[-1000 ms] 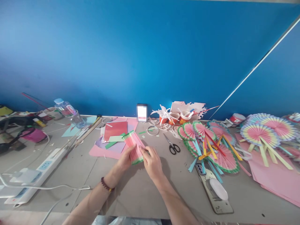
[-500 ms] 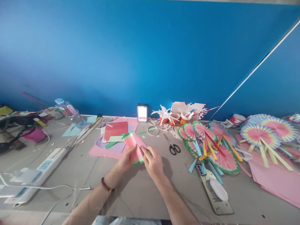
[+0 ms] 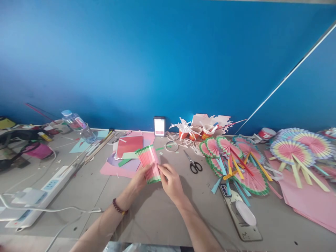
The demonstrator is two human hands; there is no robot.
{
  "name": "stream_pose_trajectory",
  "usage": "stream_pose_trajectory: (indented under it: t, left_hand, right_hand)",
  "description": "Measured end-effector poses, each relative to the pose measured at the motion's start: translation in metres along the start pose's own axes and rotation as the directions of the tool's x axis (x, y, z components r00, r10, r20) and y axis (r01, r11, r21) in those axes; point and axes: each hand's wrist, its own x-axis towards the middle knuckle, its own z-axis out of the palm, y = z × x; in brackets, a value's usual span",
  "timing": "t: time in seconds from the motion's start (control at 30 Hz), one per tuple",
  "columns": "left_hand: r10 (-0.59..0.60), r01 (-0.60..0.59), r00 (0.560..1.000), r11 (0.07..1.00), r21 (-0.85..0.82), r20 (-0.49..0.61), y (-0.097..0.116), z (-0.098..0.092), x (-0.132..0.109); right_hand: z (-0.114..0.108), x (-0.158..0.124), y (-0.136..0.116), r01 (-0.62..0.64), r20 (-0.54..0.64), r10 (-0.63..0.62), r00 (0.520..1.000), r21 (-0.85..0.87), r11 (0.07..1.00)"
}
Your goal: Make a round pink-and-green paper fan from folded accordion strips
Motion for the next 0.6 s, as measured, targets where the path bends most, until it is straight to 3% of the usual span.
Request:
stream_pose_trajectory:
  t: [0.43, 0.6]
  left_hand:
    - [0.009, -0.009, 1.0, 1.0, -0.021, -0.006, -0.0002, -0.0016, 0.0006]
    - [0.005, -0.005, 1.0, 1.0, 0.005, -0.009, 0.0, 0.0001, 0.0006]
  right_hand:
    - [-0.0049, 0.0036, -0.007, -0.118, 0.108, 0.104, 0.989, 0.124, 0.985]
    - [-0.0008, 0.0028, -0.003, -0.189, 0.095, 0.175, 0.98, 0.165, 0.968]
